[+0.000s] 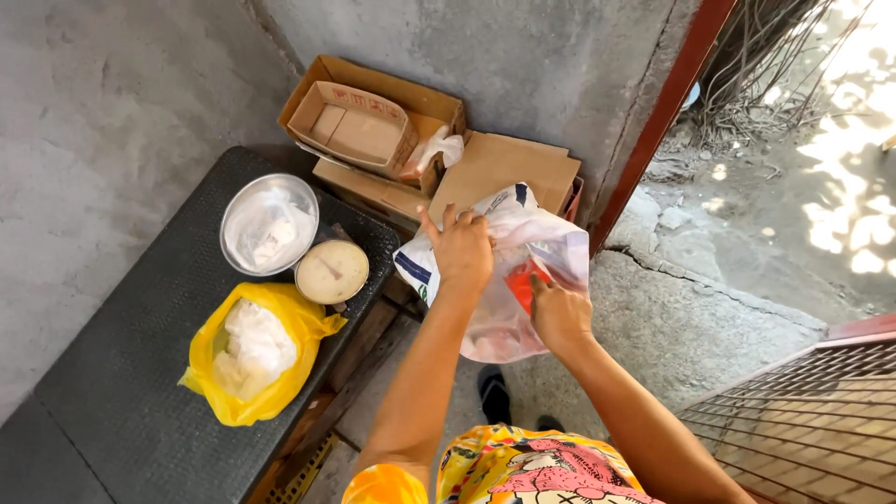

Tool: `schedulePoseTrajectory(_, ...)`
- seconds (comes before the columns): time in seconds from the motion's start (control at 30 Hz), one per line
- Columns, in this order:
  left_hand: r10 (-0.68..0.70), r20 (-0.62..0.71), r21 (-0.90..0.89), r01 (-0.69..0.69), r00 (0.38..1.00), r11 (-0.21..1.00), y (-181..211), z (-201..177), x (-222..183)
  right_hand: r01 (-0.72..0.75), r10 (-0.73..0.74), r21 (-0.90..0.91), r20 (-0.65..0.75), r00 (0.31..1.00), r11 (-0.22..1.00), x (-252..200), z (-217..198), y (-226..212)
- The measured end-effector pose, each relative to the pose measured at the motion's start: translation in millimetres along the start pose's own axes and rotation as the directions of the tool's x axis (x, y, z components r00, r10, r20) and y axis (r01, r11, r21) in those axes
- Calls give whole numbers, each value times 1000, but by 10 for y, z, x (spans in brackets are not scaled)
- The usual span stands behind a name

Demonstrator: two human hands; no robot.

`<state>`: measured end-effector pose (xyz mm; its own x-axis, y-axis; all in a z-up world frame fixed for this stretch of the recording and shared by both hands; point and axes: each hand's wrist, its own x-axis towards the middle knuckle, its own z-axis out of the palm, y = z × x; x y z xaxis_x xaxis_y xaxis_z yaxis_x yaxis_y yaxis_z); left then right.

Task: Weighing white powder into a metal bowl and transferring it into small plastic bags.

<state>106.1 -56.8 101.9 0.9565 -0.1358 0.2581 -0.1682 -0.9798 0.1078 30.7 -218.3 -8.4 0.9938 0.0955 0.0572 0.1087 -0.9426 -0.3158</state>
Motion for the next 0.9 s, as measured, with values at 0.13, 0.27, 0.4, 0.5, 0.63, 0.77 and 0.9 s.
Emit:
schedulePoseTrajectory(0.13, 38, -75, -54, -42, 996, 998, -71, 37, 86, -10, 12, -23, 57, 998, 1000, 187, 199, 3)
schedulePoseTrajectory(0.27, 70, -198, -149, -100, 978, 984, -133, -22, 140, -26, 34, -69, 110, 993, 997, 277, 408, -13)
schedulePoseTrajectory(0.4, 57, -237, -213, -110, 970, 971, -211, -65, 173, -69, 72, -28, 105, 992, 997, 309, 295, -145)
schedulePoseTrajectory(0.5, 50, -220, -218, -99, 974, 971, -261, -71, 194, -52, 51, 13, 75, 996, 999, 369, 377, -127)
schedulePoseTrajectory(0.63, 51, -209, -213, -97, 977, 972, -304, -100, 238, -38, 36, 32, 34, 999, 999, 432, 444, -175)
schedulePoseTrajectory(0.77, 58, -204, -215, -103, 977, 971, -318, -109, 266, 0, 1, 39, -31, 1000, 999, 499, 548, -207)
schedulePoseTrajectory(0.9, 64, -192, -218, -106, 979, 970, -309, -125, 258, 18, -14, 65, -55, 998, 998, 539, 641, -166)
